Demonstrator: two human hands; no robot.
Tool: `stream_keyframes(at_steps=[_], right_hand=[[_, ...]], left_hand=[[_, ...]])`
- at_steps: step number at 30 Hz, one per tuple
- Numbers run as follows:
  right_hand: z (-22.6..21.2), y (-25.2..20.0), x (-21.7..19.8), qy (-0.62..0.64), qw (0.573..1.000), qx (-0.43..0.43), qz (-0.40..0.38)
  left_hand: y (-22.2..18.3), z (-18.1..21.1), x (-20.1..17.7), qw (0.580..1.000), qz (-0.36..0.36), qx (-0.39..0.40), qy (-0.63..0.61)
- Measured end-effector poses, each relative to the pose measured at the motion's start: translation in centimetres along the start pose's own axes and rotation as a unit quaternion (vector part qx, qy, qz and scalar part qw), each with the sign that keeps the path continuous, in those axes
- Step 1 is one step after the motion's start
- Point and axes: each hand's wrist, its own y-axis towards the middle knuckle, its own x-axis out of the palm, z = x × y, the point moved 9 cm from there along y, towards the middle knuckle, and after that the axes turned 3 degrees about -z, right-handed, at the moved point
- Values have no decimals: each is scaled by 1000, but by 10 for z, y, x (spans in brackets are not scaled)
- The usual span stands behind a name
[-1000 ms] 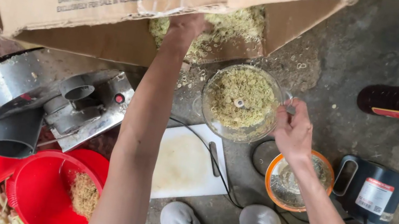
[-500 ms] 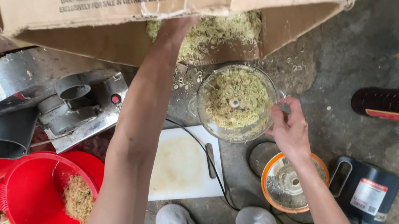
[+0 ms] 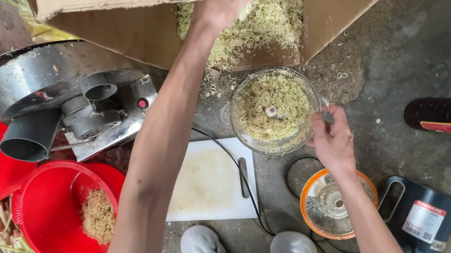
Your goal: The person feeds sugarcane stalks into a metal shredder, then transfers the shredded material into a food processor. After blending, they pour the processed contents into a red bucket.
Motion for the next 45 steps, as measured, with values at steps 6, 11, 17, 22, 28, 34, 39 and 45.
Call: stream_keyframes(at_steps=[6,11,17,22,28,34,39,45], right_hand=[[1,-1,-6,8,1000,-11,9],[-79,-60,-23,-218,886,-362,190],[-104,-38,10,-165,919,-358,14],[-107,-10,27,-136,943,-303,-29],[-106,10,41,-164,941,-293,-49],[-111,8,12,-82,939,-335,11],[-102,-14,-15,-79,968,-238,24],[-52,-76,10,-152,962,-223,-47]], left_hand=[[-138,137,5,987,-73,-52,-132],[-196,146,35,983,-148,-109,29],[-213,140,49,935,-290,-204,28],[-215,146,44,938,-318,-136,18],[-217,145,54,946,-312,-72,53],[-213,158,37,973,-228,-17,36],[-206,125,26,983,-131,-125,-20],[-208,110,61,993,-100,3,67]])
